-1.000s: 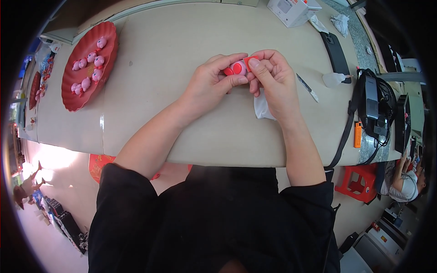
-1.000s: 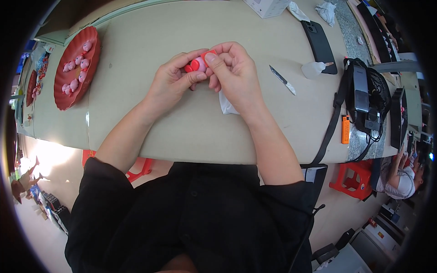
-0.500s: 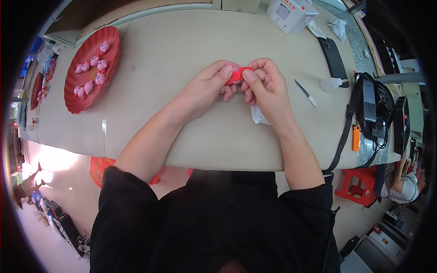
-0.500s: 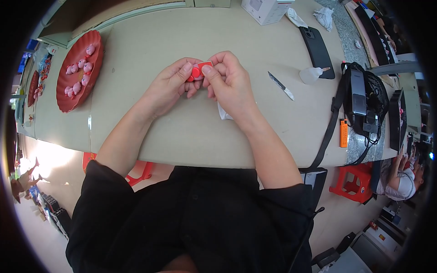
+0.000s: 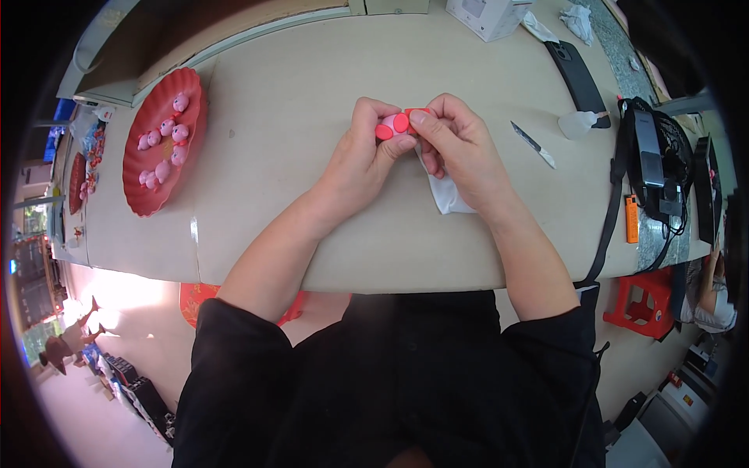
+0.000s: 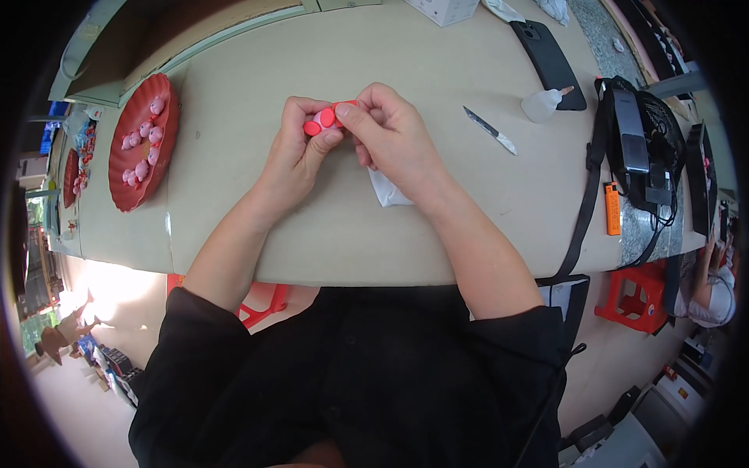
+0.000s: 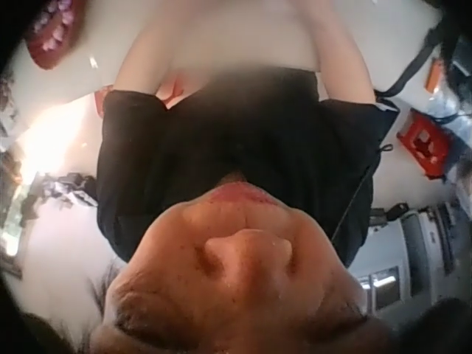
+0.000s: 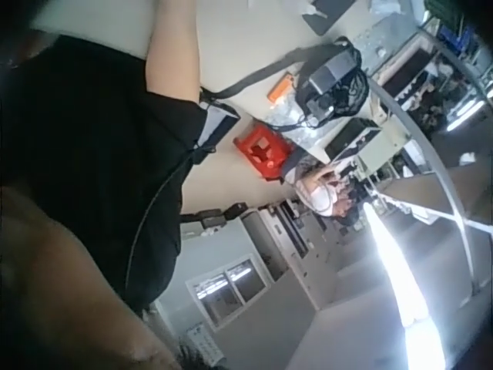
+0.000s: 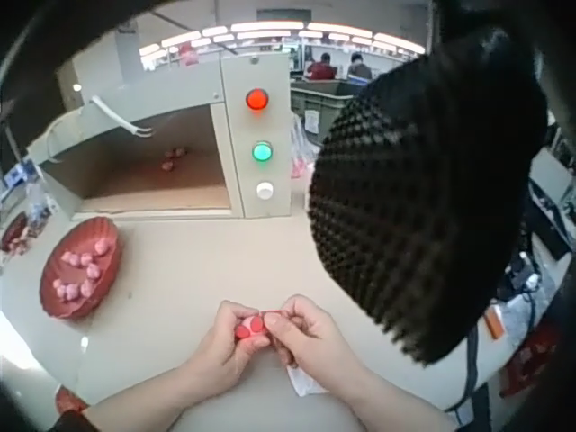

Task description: The person assembles small pink plastic toy figures by gluing pieces together with a glue bottle and applying red stickers by hand.

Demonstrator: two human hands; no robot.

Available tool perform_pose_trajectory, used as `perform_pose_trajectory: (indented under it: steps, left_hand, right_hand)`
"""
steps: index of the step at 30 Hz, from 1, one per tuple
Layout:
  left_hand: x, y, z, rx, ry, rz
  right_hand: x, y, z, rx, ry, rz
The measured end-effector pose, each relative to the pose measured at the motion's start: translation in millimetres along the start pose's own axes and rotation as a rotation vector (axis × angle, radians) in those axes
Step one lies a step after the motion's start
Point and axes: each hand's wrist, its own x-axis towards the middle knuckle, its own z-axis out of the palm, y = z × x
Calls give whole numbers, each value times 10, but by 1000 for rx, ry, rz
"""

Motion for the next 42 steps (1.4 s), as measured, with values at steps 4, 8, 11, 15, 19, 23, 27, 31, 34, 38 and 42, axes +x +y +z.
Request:
perform_pose_trajectory:
  steps: [4,8,11,15,19,23,27,31,34,38,42]
  left_hand:
    - [-78,27,-112,150,79,17]
    - [-76,-93,-67,103,-8,3]
    - [-33,156,-5,3,-138,-98]
    - [-164,168,-66,95,-72,3]
    - [-96,165,-33,-120,-59,-66]
    - [17,97,44,-263,-50,-135]
    - [-9,121,39,-97,-73,-94]
    - [-89,120,16,87,-59,23]
    - [-91,121,-2,-213,-54,-111]
    - [-19,125,91,-82,-93,-63]
    - [-106,-151,-5,271,-52,86]
  right_hand:
    - [125,77,219,-69,-37,-64]
    - [40,230,233,-14,53,-13]
    - [-29,125,189,20,142,3]
    - [-35,131,304,91,94,6]
    - [-9,130,265,49,75,-29]
    - [12,147,182,51,78,-60]
    - [59,126,152,52,102,-9]
    - [42,121,177,77,60,50]
    - [-21,171,197,-11,66,-12]
    - [-32,165,91,-5,146,-32]
    - [94,141,350,29,146,71]
